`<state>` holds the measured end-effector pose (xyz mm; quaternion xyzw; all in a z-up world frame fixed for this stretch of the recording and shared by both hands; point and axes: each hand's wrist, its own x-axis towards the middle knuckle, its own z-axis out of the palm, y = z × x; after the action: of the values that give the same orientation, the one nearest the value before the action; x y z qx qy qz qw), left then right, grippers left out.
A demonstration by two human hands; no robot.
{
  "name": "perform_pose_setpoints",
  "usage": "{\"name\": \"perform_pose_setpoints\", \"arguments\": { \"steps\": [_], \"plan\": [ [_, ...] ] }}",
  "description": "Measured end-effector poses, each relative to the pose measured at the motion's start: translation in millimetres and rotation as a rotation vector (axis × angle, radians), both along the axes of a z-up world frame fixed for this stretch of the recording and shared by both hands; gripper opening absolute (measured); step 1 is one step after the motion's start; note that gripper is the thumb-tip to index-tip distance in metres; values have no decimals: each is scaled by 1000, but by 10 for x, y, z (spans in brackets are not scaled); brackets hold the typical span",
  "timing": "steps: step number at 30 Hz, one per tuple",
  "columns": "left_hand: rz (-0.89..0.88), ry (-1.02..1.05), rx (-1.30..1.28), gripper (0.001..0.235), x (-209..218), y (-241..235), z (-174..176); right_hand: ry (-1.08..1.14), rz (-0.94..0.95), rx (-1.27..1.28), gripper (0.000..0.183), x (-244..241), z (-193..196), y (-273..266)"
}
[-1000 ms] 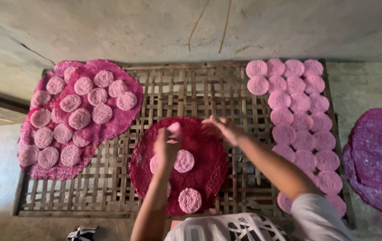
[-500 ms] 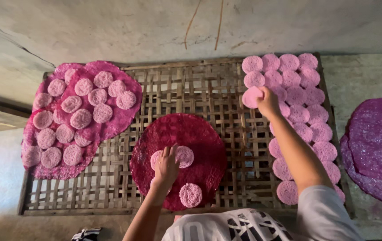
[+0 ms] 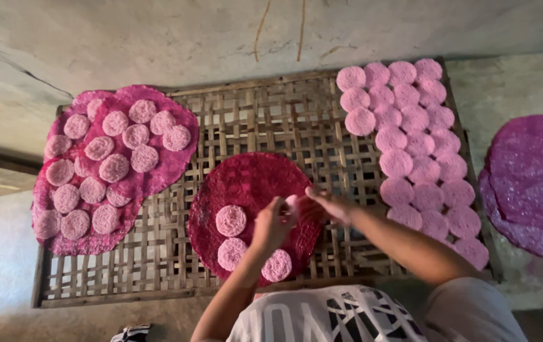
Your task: The person repeatedly picks up small pink circular items from a pink mat and places them in a neat row on a wooden lattice tray. The person continues this process throughout the clip, moving items from the mat to the tray.
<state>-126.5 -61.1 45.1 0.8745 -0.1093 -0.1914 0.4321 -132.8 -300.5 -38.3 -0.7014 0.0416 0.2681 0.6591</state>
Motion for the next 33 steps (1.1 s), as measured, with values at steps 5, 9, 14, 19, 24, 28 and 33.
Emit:
{"name": "perform_pose_setpoints", "arguments": {
  "steps": [5,9,14,19,24,28,33],
  "plan": [
    [-18,-348,-58,26,4,217,-48,213,-374,140,41,73,-100,-236],
    [104,-641,619,69,245,970,-306,-110,-548,-434,50,559,-325,-1073],
    [166,-258,529,53,295,1402,-543,-547,-501,-1031,36,780,-498,-1578],
    [174,-73,479,34,373,1413,-435,-744,-469,-1297,44,687,-104,-1449],
    [135,149,236,27,202,932,-38,-834,-476,-1049,37,185,237,-432],
    [21,54,10,33,-162,274,151,419,-401,746,60,-421,218,393],
    [-289,-325,-11,51,-417,368,143,334,-608,70,37,-378,257,28]
  ]
}}
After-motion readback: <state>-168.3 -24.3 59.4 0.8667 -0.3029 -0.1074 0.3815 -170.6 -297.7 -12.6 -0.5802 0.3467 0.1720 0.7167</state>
